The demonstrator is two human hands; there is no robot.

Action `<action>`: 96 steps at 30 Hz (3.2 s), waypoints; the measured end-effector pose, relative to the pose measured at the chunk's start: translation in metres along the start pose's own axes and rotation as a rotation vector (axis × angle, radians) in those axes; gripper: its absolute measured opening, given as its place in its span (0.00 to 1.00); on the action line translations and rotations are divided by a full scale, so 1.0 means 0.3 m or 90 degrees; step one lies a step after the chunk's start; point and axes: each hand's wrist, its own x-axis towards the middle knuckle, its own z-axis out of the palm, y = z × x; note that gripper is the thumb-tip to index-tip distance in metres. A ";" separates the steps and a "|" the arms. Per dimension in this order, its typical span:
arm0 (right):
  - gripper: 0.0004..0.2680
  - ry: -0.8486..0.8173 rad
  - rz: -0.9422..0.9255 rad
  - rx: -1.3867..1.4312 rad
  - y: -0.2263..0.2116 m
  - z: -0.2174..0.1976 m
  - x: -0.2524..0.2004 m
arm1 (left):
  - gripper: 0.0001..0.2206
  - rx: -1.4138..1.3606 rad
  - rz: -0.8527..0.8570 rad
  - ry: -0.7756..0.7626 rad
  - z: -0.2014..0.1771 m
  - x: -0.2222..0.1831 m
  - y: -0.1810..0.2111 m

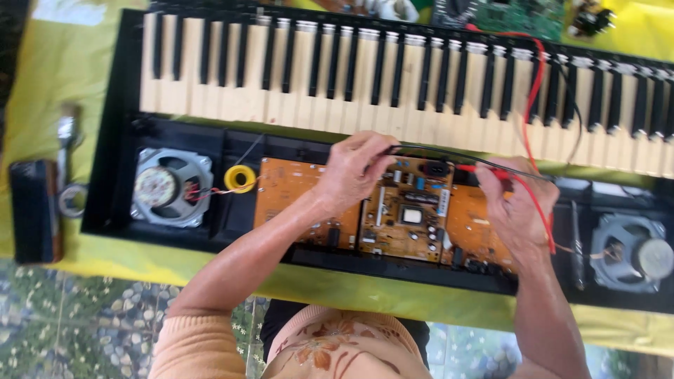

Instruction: The person is repairing an electronic keyboard by soldering components onto the internal circuit boards and using a multimeter to test the electrical connections.

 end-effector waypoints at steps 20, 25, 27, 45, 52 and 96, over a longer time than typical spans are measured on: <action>0.05 -0.090 0.319 0.072 0.138 0.060 -0.160 | 0.11 0.060 0.041 -0.031 0.019 -0.048 -0.055; 0.05 -0.079 0.219 0.046 0.047 0.048 -0.136 | 0.09 0.047 0.044 -0.057 -0.027 -0.038 -0.021; 0.06 -0.100 0.242 0.011 0.022 0.041 -0.124 | 0.09 0.036 0.054 -0.065 -0.031 -0.033 -0.015; 0.08 -0.089 0.227 0.031 0.000 0.043 -0.119 | 0.11 0.045 0.058 -0.070 -0.038 -0.031 -0.002; 0.06 -0.077 0.200 0.071 0.030 0.049 -0.142 | 0.10 0.048 0.051 -0.070 -0.037 -0.034 -0.005; 0.02 0.080 0.046 0.129 -0.018 0.010 -0.006 | 0.08 -0.019 -0.044 -0.088 -0.022 0.003 0.041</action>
